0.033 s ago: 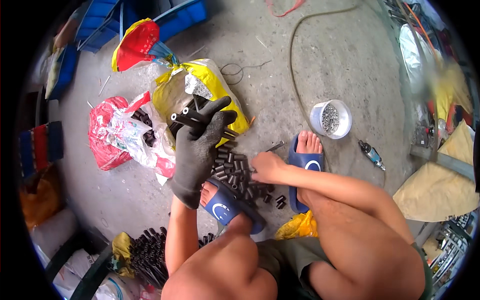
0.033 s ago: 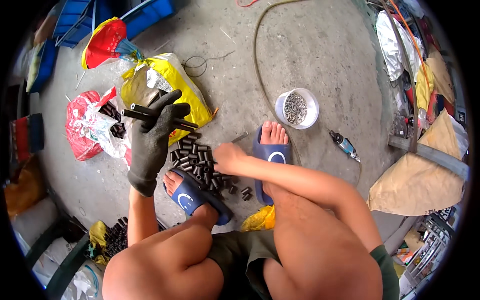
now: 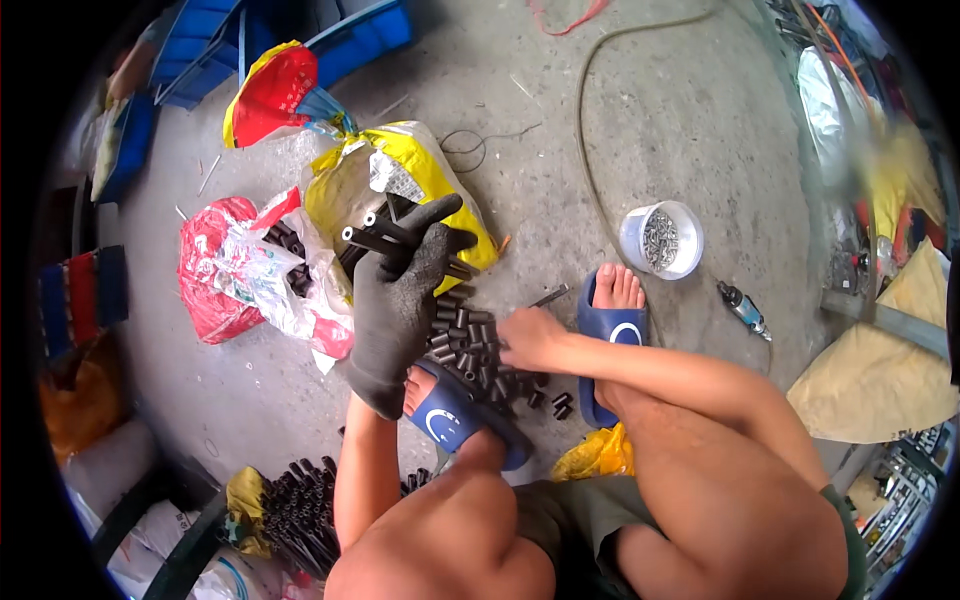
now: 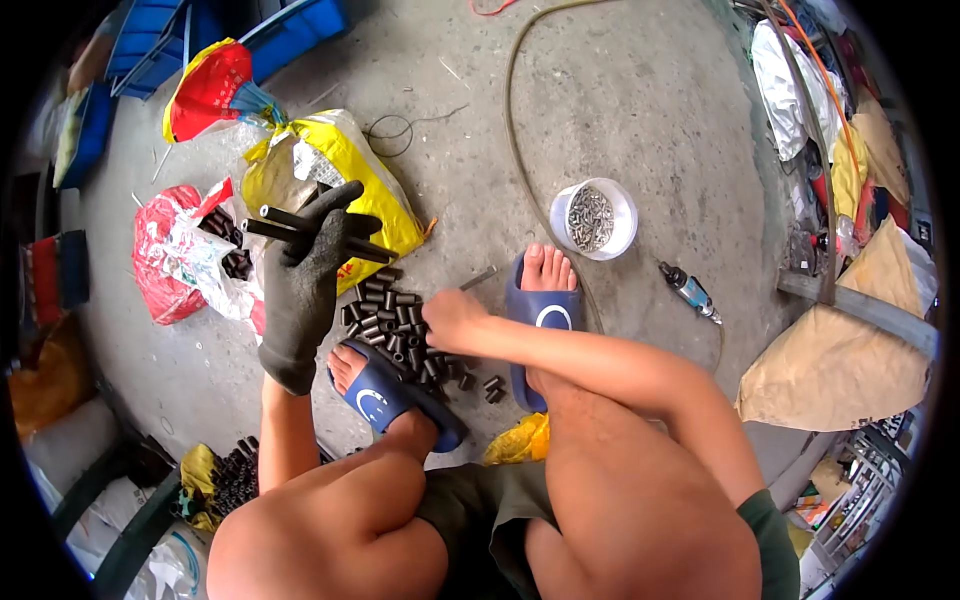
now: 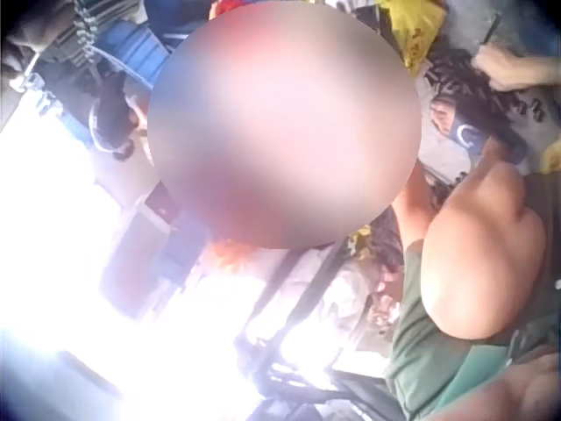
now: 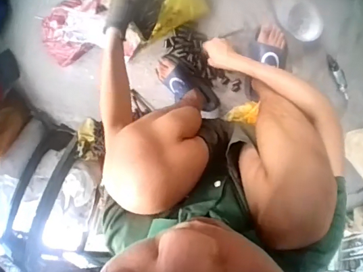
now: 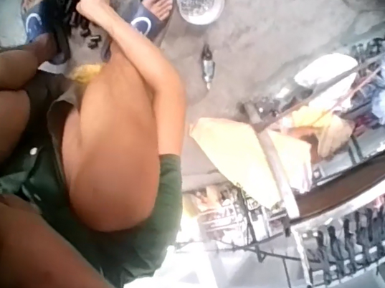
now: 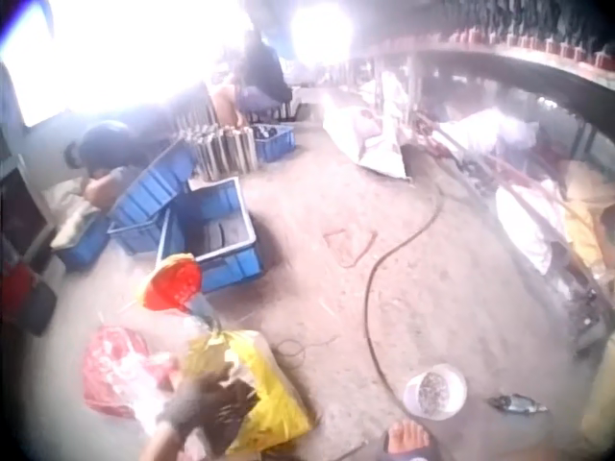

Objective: The person slides metal rings onto metal rods and uses a pneumatic tool to press and finish the assembly on the end of each rod.

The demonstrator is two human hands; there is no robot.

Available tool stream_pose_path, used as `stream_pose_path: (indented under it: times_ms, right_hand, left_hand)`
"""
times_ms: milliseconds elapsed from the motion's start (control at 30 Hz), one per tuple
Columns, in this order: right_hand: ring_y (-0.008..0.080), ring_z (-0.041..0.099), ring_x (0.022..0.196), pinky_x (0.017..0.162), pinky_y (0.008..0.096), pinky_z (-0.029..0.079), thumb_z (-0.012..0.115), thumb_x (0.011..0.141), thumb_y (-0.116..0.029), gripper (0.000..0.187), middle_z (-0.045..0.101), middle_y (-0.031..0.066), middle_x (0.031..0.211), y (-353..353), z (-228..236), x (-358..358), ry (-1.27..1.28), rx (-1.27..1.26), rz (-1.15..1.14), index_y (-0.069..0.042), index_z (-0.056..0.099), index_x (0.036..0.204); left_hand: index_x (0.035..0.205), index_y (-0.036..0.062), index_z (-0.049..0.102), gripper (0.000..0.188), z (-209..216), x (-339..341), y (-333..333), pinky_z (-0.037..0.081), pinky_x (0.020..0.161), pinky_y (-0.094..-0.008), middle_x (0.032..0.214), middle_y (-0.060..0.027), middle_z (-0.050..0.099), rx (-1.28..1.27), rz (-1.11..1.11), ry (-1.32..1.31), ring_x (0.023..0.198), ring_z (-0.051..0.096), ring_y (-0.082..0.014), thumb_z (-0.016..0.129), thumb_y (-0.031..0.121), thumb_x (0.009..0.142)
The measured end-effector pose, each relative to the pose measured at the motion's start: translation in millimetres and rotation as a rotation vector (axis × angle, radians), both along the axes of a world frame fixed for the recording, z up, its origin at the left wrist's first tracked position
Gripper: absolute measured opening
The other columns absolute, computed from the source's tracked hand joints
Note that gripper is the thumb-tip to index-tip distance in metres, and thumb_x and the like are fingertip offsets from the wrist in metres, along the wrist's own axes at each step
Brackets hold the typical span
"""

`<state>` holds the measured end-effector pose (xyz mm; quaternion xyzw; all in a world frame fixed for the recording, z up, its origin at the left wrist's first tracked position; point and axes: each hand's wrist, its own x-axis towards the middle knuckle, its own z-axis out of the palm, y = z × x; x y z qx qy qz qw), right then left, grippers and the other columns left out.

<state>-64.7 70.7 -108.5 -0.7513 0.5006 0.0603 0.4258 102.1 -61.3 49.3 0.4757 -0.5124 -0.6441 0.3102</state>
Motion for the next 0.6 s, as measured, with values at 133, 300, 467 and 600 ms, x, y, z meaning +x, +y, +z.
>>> stream_pose_path:
  times_ms: [133,300,467,600]
  right_hand:
    - [0.0430,0.075,0.086,0.078,0.0507,0.062,0.075,0.076,-0.012,0.018,0.075,0.0242,0.090,12.0,-9.2,16.8,0.027,-0.051,-0.161,0.000,0.077,0.088]
    - [0.0433,0.074,0.089,0.080,0.0511,0.062,0.069,0.073,-0.003,0.017,0.075,0.0247,0.090,6.9,-0.4,16.2,-0.012,0.055,-0.194,-0.001,0.076,0.089]
    - [0.0430,0.072,0.091,0.082,0.0509,0.060,0.071,0.070,-0.003,0.023,0.072,0.0220,0.091,10.8,-14.2,4.7,-0.168,-0.036,-0.317,-0.004,0.075,0.092]
    - [0.0417,0.070,0.090,0.081,0.0492,0.058,0.077,0.072,-0.010,0.025,0.069,0.0185,0.093,6.6,-17.0,-14.5,-0.257,-0.150,-0.296,-0.004,0.074,0.096]
  left_hand:
    - [0.129,-0.0008,0.070,0.031,19.1,12.0,-9.9,0.050,0.067,-0.0266,0.086,-0.0024,0.070,-0.054,0.143,-0.085,0.073,0.061,-0.0092,0.061,0.020,0.108]
    - [0.123,-0.0036,0.071,0.031,-57.0,74.4,-84.6,0.054,0.073,-0.0353,0.093,-0.0115,0.076,-0.194,-0.086,-0.510,0.077,0.069,-0.0208,0.065,0.016,0.100]
    - [0.118,0.0020,0.073,0.035,-132.5,47.8,-97.1,0.055,0.088,-0.0496,0.104,-0.0279,0.074,-0.268,-0.242,-1.021,0.102,0.072,-0.0443,0.067,0.027,0.094]
    - [0.107,0.0005,0.076,0.041,-119.0,28.2,-105.5,0.056,0.089,-0.0497,0.105,-0.0277,0.074,-0.137,-0.085,-1.120,0.101,0.072,-0.0445,0.073,0.036,0.086]
